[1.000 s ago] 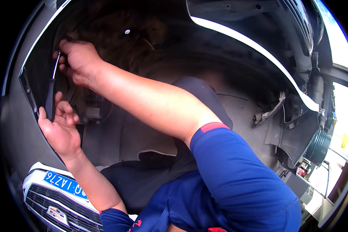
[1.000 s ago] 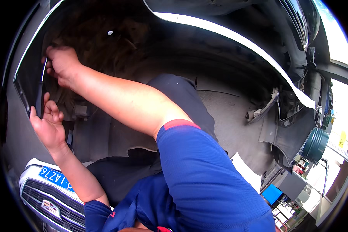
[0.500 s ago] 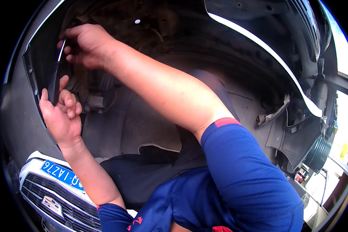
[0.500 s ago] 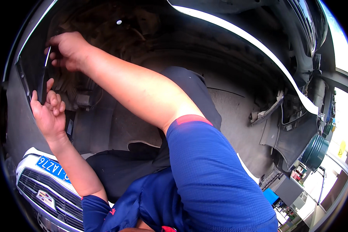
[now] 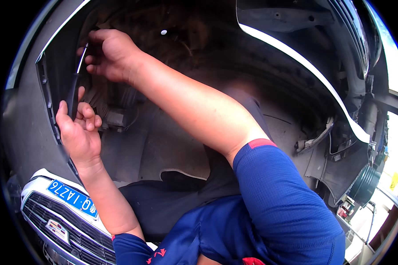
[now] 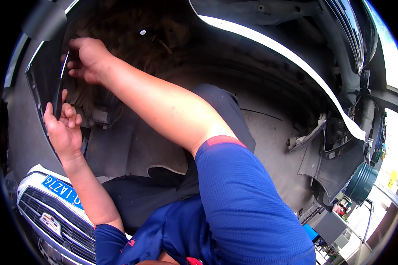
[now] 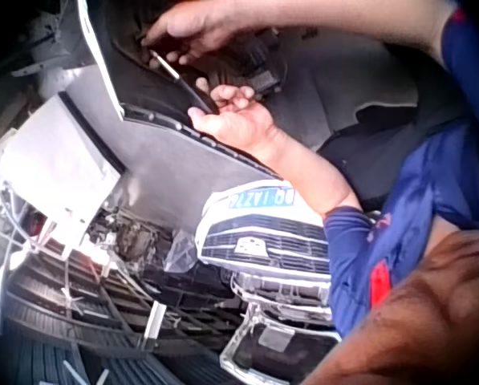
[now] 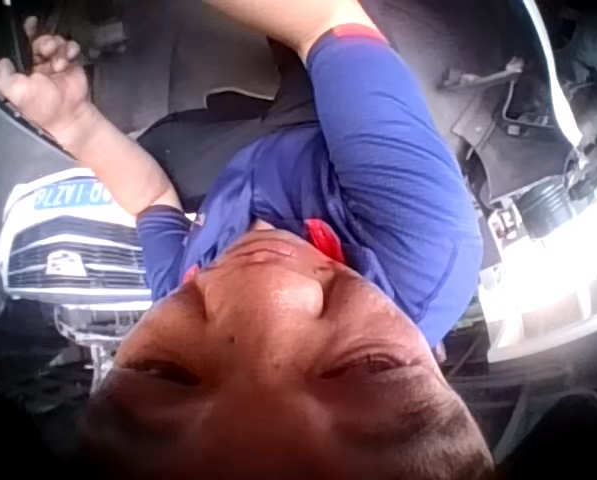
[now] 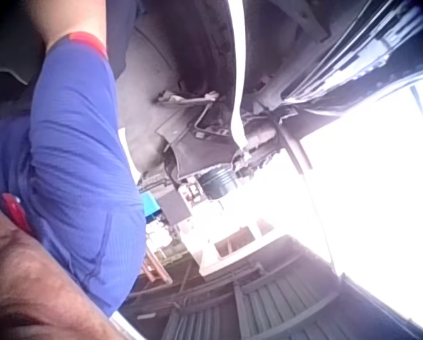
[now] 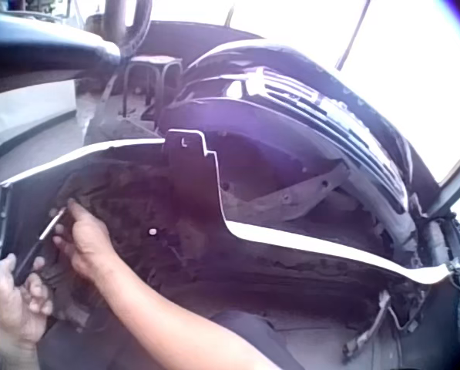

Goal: The person uses a tool to unscrew and remove a plastic component from the inside of a car bumper.

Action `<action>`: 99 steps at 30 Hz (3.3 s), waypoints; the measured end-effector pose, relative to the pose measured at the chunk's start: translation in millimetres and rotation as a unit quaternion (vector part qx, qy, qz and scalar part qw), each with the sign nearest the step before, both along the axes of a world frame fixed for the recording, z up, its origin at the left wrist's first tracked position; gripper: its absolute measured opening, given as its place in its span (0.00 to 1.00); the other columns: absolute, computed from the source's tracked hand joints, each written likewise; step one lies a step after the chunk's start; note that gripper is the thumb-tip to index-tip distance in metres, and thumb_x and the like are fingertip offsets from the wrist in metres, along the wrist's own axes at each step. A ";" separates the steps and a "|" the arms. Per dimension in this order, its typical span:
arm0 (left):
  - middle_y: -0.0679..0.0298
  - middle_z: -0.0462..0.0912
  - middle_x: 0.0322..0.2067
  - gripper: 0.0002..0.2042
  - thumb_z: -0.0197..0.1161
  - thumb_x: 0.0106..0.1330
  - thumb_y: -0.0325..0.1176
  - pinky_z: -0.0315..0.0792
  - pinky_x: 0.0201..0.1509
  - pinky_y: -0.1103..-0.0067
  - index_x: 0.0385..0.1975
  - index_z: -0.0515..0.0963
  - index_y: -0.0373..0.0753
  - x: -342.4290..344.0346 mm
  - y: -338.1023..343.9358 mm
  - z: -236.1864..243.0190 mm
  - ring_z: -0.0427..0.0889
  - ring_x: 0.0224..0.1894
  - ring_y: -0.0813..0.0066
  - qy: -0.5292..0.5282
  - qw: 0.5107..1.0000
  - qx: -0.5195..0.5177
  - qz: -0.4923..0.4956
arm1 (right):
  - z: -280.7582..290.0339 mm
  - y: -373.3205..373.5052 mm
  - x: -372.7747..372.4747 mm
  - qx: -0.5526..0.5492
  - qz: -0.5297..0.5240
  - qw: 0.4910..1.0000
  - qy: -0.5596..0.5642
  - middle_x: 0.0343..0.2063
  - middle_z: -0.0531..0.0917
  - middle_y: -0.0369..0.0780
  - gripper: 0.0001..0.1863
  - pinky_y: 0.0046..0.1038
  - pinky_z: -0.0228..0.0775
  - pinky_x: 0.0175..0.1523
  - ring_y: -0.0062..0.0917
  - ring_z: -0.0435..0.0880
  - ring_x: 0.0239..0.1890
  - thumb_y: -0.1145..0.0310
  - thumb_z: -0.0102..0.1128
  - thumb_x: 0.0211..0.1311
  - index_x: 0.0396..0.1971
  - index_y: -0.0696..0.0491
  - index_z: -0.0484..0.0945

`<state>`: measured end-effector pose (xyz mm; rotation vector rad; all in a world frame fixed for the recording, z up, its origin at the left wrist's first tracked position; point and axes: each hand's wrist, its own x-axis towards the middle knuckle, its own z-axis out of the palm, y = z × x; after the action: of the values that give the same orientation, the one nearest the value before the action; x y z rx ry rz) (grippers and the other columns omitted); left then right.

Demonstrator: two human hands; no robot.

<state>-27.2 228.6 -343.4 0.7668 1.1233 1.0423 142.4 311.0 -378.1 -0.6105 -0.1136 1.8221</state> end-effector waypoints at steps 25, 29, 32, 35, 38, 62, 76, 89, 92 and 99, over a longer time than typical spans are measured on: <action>0.66 0.72 0.28 0.21 0.42 0.81 0.41 0.64 0.33 0.82 0.61 0.70 0.32 -18.2 13.6 -25.4 0.63 0.25 0.81 -0.134 0.987 -0.002 -0.092 | -14.1 19.2 -23.2 -0.081 -0.138 0.987 -0.001 0.18 0.77 0.35 0.13 0.26 0.60 0.21 0.20 0.70 0.17 0.60 0.60 0.68 0.28 0.53 0.78; 0.66 0.73 0.30 0.23 0.41 0.80 0.42 0.64 0.33 0.83 0.63 0.70 0.32 -12.6 6.2 -21.9 0.63 0.26 0.80 -0.134 0.988 -0.031 -0.065 | -14.5 15.8 -29.0 -0.058 -0.139 0.989 0.015 0.19 0.78 0.34 0.12 0.24 0.60 0.21 0.19 0.70 0.18 0.61 0.60 0.68 0.27 0.52 0.78; 0.67 0.74 0.31 0.22 0.44 0.80 0.41 0.66 0.34 0.84 0.63 0.70 0.31 20.9 -6.4 -12.2 0.65 0.28 0.80 0.000 1.000 0.012 0.022 | -21.5 21.4 -26.9 -0.068 -0.154 0.986 -0.005 0.16 0.76 0.35 0.15 0.26 0.54 0.18 0.21 0.66 0.13 0.59 0.59 0.69 0.26 0.53 0.78; 0.67 0.75 0.32 0.20 0.47 0.80 0.38 0.68 0.37 0.84 0.63 0.71 0.31 23.0 -9.7 -17.2 0.68 0.30 0.81 0.103 0.987 0.121 0.034 | -20.1 24.8 -32.8 -0.079 -0.164 0.983 -0.010 0.15 0.75 0.36 0.15 0.27 0.54 0.16 0.22 0.66 0.11 0.60 0.59 0.68 0.24 0.53 0.78; 0.66 0.76 0.32 0.18 0.48 0.80 0.35 0.71 0.39 0.83 0.62 0.71 0.31 24.0 -9.7 -21.8 0.71 0.32 0.82 0.157 0.968 0.197 0.010 | -18.6 27.8 -29.3 -0.076 -0.160 0.984 -0.009 0.15 0.76 0.37 0.15 0.27 0.56 0.16 0.23 0.68 0.12 0.60 0.57 0.68 0.23 0.53 0.78; 0.64 0.80 0.35 0.23 0.60 0.69 0.33 0.74 0.45 0.82 0.62 0.71 0.32 -40.1 -72.0 -33.5 0.78 0.37 0.81 0.137 0.979 0.126 -0.086 | -40.6 -82.8 22.3 0.048 0.180 0.969 -0.163 0.36 0.83 0.40 0.16 0.28 0.71 0.42 0.22 0.77 0.36 0.71 0.51 0.60 0.45 0.60 0.80; 0.64 0.81 0.36 0.20 0.64 0.67 0.27 0.69 0.37 0.83 0.58 0.75 0.33 -115.7 -95.4 -44.9 0.71 0.26 0.86 0.292 0.947 -0.102 0.086 | -69.9 -76.7 -112.2 0.069 0.312 0.925 -0.205 0.29 0.81 0.33 0.13 0.19 0.63 0.31 0.13 0.69 0.25 0.59 0.57 0.77 0.37 0.54 0.79; 0.63 0.82 0.36 0.21 0.67 0.67 0.28 0.69 0.34 0.84 0.58 0.72 0.29 -119.4 -89.8 -60.3 0.71 0.27 0.83 0.174 0.971 -0.086 0.136 | -75.2 -70.7 -117.5 0.018 0.287 0.941 -0.177 0.29 0.81 0.33 0.11 0.19 0.62 0.30 0.14 0.69 0.24 0.61 0.55 0.78 0.40 0.53 0.79; 0.63 0.81 0.36 0.21 0.67 0.66 0.27 0.69 0.33 0.84 0.57 0.73 0.29 -118.8 -90.5 -59.6 0.71 0.27 0.83 0.190 0.969 -0.078 0.140 | -71.7 -69.2 -118.1 0.017 0.294 0.939 -0.178 0.29 0.81 0.33 0.11 0.20 0.62 0.30 0.14 0.70 0.25 0.61 0.54 0.78 0.40 0.53 0.79; 0.63 0.81 0.36 0.21 0.67 0.66 0.28 0.69 0.33 0.84 0.57 0.73 0.29 -119.0 -90.5 -57.5 0.72 0.27 0.83 0.215 0.964 -0.080 0.138 | -77.1 -68.6 -120.5 0.012 0.301 0.938 -0.171 0.29 0.81 0.33 0.11 0.20 0.63 0.30 0.15 0.70 0.25 0.62 0.54 0.78 0.40 0.52 0.79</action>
<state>-146.2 138.1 -400.8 0.7388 1.7053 1.0233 21.9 242.4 -455.3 -0.9440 -0.6132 2.2744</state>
